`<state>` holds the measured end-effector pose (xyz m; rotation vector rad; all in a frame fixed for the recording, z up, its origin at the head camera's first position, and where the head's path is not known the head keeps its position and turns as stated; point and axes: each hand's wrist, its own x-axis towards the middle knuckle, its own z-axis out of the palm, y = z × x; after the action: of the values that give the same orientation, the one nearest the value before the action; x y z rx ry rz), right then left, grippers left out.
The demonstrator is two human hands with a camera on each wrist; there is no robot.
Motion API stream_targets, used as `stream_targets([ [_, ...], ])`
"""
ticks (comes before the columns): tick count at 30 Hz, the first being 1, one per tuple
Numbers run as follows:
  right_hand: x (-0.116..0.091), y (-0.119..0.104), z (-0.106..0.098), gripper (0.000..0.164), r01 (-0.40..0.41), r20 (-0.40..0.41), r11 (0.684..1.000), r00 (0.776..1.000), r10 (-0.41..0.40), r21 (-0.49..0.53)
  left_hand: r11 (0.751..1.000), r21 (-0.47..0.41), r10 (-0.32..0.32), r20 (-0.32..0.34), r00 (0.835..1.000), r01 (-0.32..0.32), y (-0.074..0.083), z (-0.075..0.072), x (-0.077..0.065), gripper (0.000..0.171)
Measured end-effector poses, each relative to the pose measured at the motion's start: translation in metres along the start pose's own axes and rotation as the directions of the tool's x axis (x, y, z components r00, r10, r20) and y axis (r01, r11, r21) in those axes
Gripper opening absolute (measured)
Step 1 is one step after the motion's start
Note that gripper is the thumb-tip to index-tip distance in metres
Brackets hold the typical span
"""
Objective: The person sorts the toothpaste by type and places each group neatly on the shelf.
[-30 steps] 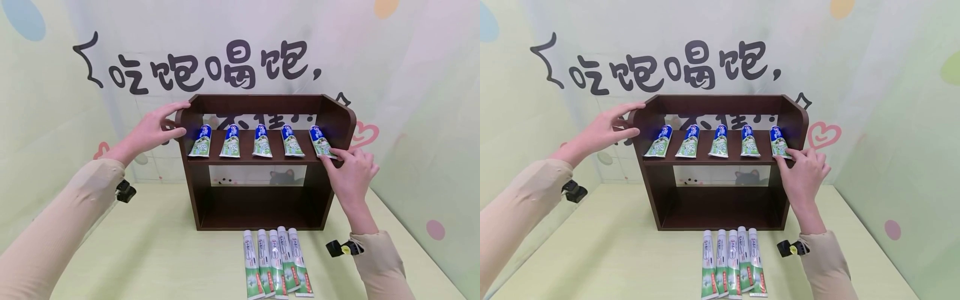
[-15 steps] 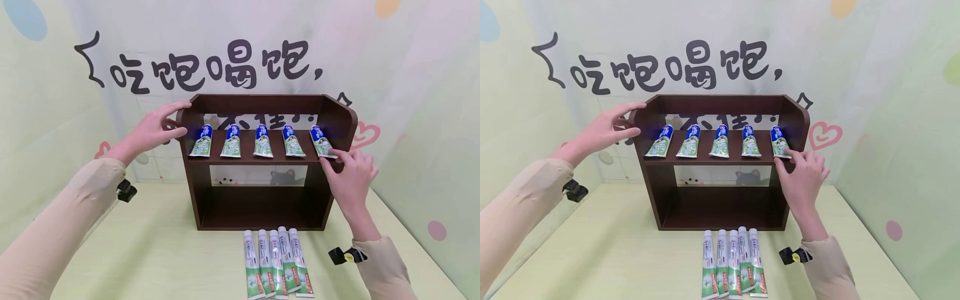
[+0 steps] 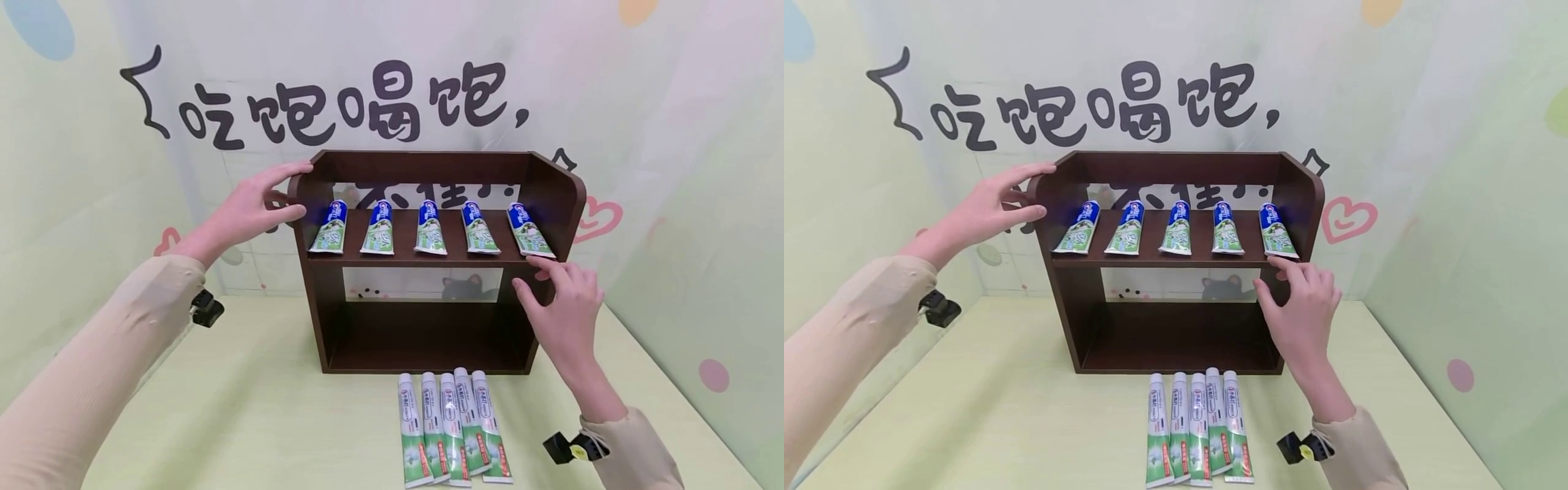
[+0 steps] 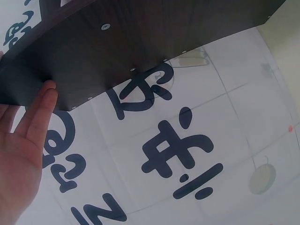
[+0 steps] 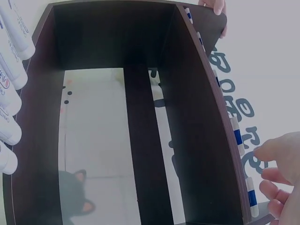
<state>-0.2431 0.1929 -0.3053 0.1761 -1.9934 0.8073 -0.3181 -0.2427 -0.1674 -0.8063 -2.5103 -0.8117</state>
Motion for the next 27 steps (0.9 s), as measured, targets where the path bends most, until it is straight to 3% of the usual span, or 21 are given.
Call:
stream_targets([
  [27,-0.033,0.002,0.01,0.044,0.117,0.068,0.993,0.991,-0.118,0.019,1.0,-0.015,-0.009,-0.002,1.0,0.009,0.001,0.001,0.0,0.063],
])
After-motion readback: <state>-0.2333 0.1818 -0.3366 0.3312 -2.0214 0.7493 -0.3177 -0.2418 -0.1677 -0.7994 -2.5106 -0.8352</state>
